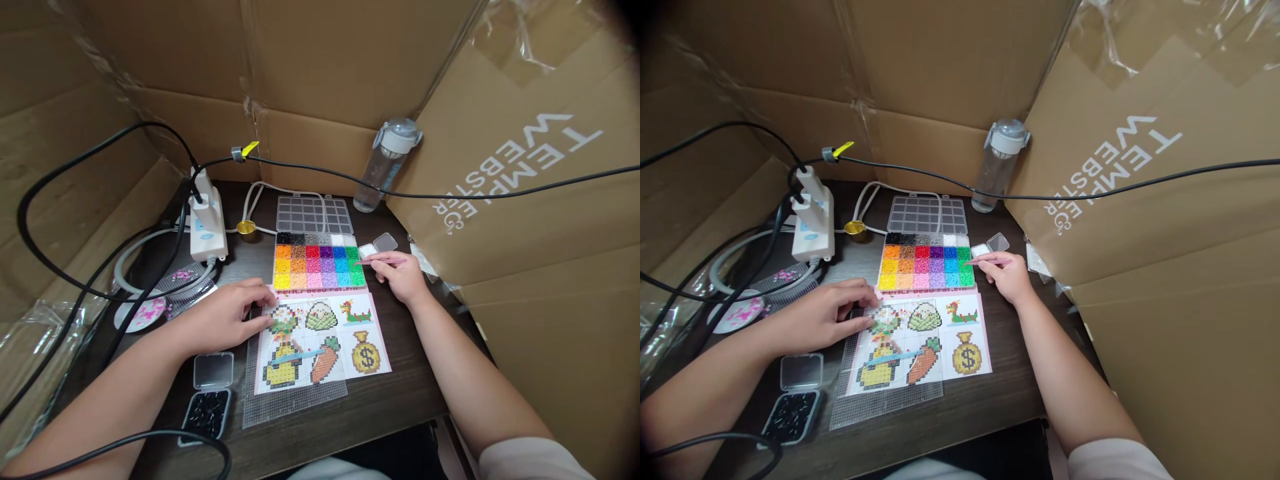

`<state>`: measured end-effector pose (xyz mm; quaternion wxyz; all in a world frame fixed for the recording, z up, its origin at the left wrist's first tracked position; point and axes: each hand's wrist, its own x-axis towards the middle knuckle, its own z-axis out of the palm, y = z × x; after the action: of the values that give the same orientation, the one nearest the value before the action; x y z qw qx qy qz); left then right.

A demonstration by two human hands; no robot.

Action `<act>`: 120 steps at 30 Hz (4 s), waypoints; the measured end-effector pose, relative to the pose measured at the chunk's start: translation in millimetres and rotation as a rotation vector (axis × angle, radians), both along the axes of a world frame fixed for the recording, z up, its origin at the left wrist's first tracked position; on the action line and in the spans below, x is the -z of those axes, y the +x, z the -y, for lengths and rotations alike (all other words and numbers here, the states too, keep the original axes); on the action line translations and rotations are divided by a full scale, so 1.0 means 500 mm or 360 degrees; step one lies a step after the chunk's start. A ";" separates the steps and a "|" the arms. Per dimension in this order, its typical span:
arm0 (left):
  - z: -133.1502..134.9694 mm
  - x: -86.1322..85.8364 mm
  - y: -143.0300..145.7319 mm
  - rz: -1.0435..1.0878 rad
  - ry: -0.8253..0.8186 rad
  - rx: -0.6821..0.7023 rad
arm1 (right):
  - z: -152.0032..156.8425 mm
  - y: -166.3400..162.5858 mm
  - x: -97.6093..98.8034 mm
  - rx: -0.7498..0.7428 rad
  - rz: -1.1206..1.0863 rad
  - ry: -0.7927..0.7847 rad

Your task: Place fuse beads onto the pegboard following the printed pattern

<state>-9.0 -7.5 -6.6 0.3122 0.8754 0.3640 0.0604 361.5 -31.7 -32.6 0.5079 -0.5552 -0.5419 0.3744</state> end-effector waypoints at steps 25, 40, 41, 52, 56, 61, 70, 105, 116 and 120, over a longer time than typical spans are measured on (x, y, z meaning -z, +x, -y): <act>0.002 -0.010 0.004 0.0013 0.0041 -0.0007 | -0.030 -0.026 0.005 0.0193 -0.0201 0.0046; 0.003 -0.010 0.004 0.0022 0.0023 -0.0007 | -0.029 -0.023 0.010 0.0228 -0.0292 0.0096; 0.003 -0.011 0.004 0.0017 0.0029 -0.0005 | -0.028 -0.025 0.008 0.0235 -0.0335 0.0101; 0.027 -0.047 0.026 0.0517 0.0066 -0.0404 | 0.072 -0.148 -0.031 -0.0203 -0.0426 0.0217; 0.046 -0.060 0.035 0.0852 -0.0446 -0.0413 | 0.097 -0.189 -0.053 -0.0335 -0.0294 0.0305; 0.061 -0.056 0.046 0.0912 -0.0963 -0.0313 | 0.101 -0.214 -0.072 -0.0473 -0.0256 0.0413; 0.058 -0.058 0.052 0.0815 -0.0978 -0.0290 | 0.096 -0.225 -0.075 -0.0567 -0.0273 0.0392; -0.124 -0.125 0.403 -0.0489 0.0245 0.0081 | 0.000 -0.002 -0.067 0.0321 -0.0793 0.0227; -0.143 -0.211 0.256 -0.0200 0.0290 -0.0289 | -0.013 0.007 -0.038 0.0258 -0.0405 0.0163; -0.107 -0.230 0.124 -0.0086 0.0173 -0.0680 | -0.019 0.000 -0.023 0.0206 -0.0290 0.0118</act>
<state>53.2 46.2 108.2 0.2350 0.7953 0.5456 0.1212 361.4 -22.4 -20.9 0.5983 -0.5335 -0.4701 0.3694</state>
